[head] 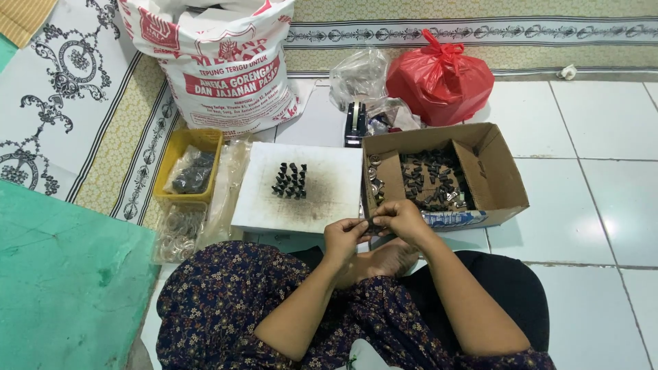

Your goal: The person sits on the floor and repeatedly picks small black plastic parts and metal washers from a cardboard box. They connect the parts by hand and place the assembled units onto a white board, building a small pile of finished items.

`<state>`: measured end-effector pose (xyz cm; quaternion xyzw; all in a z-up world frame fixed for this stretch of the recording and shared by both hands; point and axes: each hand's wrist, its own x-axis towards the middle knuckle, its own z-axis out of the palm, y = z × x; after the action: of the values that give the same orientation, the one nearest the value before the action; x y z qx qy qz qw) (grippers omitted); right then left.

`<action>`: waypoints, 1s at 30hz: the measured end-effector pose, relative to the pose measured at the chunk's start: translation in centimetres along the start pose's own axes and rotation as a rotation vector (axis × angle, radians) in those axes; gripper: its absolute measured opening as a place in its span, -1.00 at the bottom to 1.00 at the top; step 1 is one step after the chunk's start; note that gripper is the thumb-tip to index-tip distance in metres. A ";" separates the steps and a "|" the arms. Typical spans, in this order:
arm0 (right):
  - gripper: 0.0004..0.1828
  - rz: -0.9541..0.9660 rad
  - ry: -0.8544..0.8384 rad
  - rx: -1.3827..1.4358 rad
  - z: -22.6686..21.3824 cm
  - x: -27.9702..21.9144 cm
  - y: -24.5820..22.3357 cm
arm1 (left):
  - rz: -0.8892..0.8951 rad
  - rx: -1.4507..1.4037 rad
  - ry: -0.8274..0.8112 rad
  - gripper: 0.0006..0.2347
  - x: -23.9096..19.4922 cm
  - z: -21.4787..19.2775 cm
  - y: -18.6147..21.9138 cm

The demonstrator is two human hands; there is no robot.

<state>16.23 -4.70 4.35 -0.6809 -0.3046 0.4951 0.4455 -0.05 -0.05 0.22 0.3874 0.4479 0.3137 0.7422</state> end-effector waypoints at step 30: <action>-0.82 -0.410 0.250 -0.416 12.9 10.8 -1.7 | 1.144 1.342 0.395 -0.88 3.1 -9.0 10.6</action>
<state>7.62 9.18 0.06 -0.7374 -0.4732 0.2346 0.4211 -8.22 10.40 5.31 0.8415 0.3950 0.3685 0.0004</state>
